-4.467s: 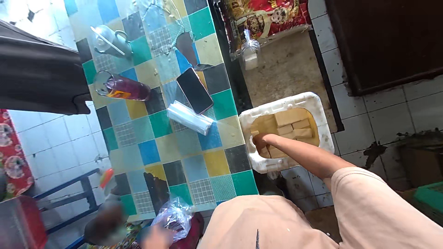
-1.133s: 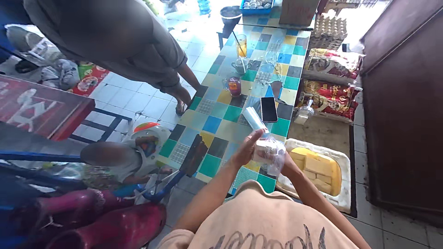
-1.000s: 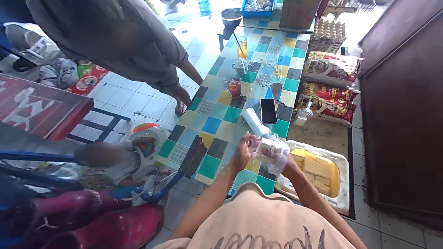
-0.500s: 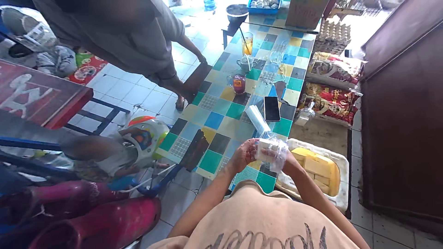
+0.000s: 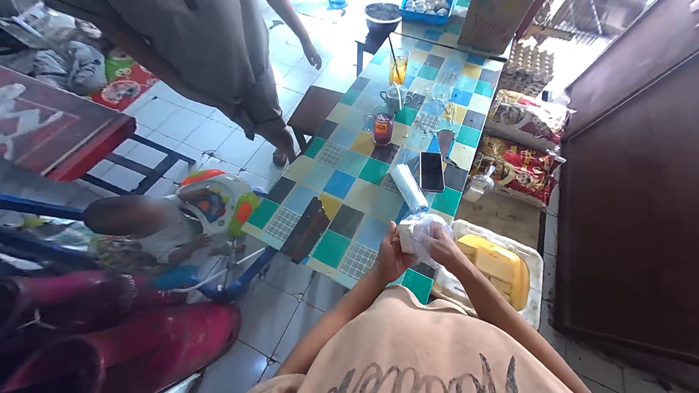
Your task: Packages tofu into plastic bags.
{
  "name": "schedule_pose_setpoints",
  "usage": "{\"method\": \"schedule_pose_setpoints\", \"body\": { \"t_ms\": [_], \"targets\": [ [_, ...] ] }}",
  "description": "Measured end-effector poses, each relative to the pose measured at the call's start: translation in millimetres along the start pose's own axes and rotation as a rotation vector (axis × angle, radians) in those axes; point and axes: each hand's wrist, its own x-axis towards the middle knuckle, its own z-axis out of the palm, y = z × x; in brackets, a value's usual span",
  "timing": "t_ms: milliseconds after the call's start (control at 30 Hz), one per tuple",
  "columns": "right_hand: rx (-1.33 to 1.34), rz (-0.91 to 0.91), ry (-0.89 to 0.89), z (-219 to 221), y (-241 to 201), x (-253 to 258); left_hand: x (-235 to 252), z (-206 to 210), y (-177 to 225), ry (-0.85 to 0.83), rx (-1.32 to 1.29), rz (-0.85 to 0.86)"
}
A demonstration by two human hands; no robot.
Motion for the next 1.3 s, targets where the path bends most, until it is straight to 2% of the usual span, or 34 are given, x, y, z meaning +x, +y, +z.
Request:
{"method": "schedule_pose_setpoints", "body": {
  "t_ms": [200,333,367,433,467,500,533,600,667,733,800,867,933,967,1000,1067,1133,1167,1233,1300],
  "targets": [
    [-0.435,0.026,-0.055,-2.4,-17.7,-3.0,-1.3,-10.1,-6.7,0.030,-0.070,-0.034],
    [-0.548,-0.070,-0.179,-8.5,-19.4,-21.5,1.6,-14.2,-8.5,0.131,-0.045,-0.049],
    [-0.509,-0.140,-0.119,-11.6,-13.5,-28.7,3.1,-17.3,-9.1,0.153,-0.040,-0.052],
    [-0.362,-0.386,0.231,-12.2,14.7,-35.3,6.4,-23.1,-9.5,0.219,-0.015,-0.053],
    [-0.304,-0.416,0.378,-12.7,26.4,-33.4,8.8,-25.7,-9.1,0.252,0.003,-0.050],
    [-0.250,-0.330,0.415,-14.8,34.2,-31.1,11.8,-28.8,-8.4,0.273,0.017,-0.055],
    [-0.174,-0.167,0.357,-16.7,41.5,-26.6,15.0,-31.6,-8.2,0.287,0.028,-0.067],
    [0.089,0.129,0.140,-10.1,62.8,-11.2,22.6,-37.6,-11.7,0.307,0.060,-0.093],
    [0.372,0.201,0.007,6.9,82.4,-1.7,31.6,-43.2,-14.7,0.302,0.177,-0.116],
    [0.443,0.203,0.037,19.2,93.6,4.8,40.4,-41.2,-17.0,0.326,0.496,-0.106],
    [0.394,0.225,0.095,24.6,96.9,10.3,45.2,-40.7,-15.6,0.356,0.844,-0.098],
    [0.325,0.227,0.055,24.7,102.3,15.0,48.2,-40.2,-11.1,0.468,1.042,-0.079],
    [0.243,0.191,-0.064,15.1,105.4,11.7,48.9,-46.2,-2.9,0.565,1.114,-0.062],
    [0.204,0.162,-0.084,4.7,107.0,6.0,45.2,-54.5,4.2,0.558,1.112,-0.056],
    [0.180,0.137,-0.045,-11.3,109.7,-1.6,40.4,-64.8,11.5,0.547,1.108,-0.034],
    [0.117,0.137,0.148,-54.8,133.3,-14.5,26.4,-86.0,25.0,0.567,1.087,0.014],
    [-0.080,0.277,0.282,-97.5,183.2,-18.9,9.2,-107.0,37.2,0.620,1.061,0.045],
    [-0.204,0.407,0.260,-114.2,207.1,-15.9,1.5,-117.0,42.0,0.652,1.059,0.062],
    [-0.432,0.705,0.081,-123.2,250.0,-7.5,-15.3,-131.1,48.2,0.705,1.068,0.072],
    [-0.520,0.894,-0.107,-118.1,267.5,-2.2,-26.9,-135.3,51.2,0.731,1.070,0.062]
  ]
}}
